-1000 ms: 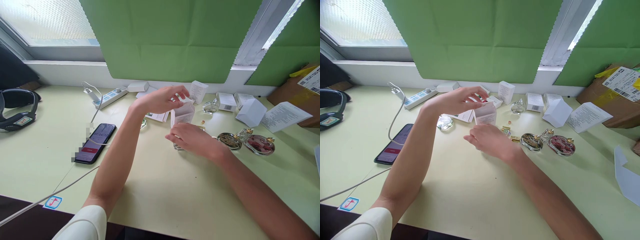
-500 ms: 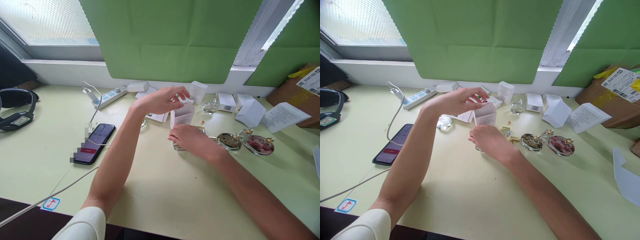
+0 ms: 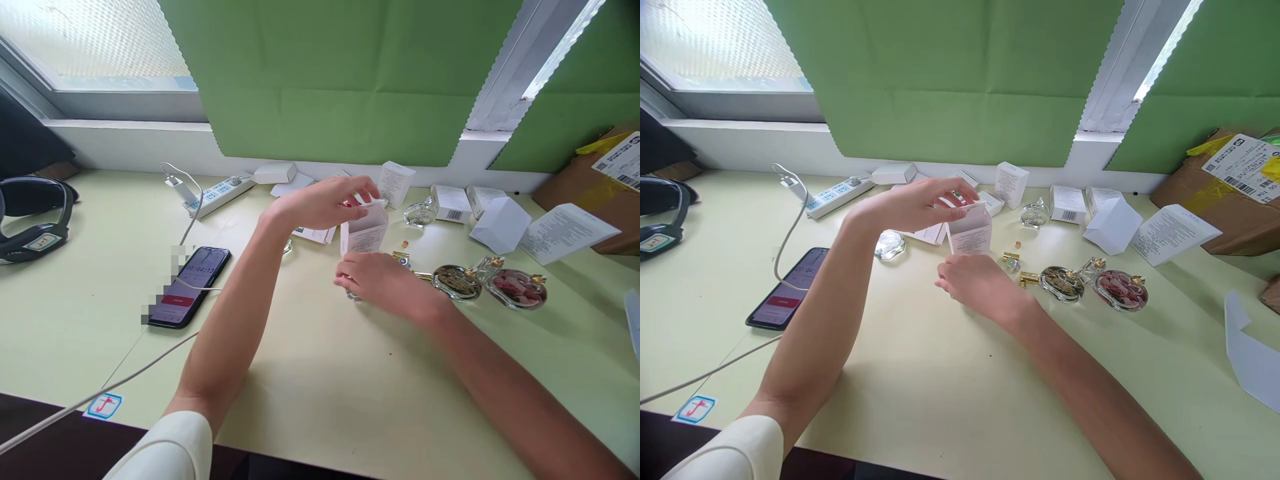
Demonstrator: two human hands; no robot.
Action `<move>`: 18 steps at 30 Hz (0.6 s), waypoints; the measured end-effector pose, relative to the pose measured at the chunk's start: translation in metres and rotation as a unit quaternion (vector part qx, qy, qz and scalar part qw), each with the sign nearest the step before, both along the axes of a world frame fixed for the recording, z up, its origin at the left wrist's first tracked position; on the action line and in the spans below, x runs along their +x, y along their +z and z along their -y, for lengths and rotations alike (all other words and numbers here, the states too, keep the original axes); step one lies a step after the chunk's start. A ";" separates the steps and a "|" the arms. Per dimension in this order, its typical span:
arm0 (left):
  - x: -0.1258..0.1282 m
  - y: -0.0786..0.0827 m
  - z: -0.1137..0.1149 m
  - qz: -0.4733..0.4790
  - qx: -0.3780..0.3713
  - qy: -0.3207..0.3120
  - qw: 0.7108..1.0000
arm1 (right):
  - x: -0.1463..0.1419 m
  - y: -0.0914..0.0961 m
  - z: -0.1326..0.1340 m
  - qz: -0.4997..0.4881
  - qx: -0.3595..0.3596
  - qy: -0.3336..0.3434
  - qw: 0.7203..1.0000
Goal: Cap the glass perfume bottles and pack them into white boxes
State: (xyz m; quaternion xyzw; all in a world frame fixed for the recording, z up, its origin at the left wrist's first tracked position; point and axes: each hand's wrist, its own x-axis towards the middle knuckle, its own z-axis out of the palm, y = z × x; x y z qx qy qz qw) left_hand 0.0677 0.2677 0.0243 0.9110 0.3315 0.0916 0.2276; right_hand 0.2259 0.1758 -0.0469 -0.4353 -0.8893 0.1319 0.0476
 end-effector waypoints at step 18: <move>0.015 -0.014 -0.002 0.008 -0.044 0.108 0.993 | 0.039 0.012 -0.025 -0.264 -0.063 -0.248 0.930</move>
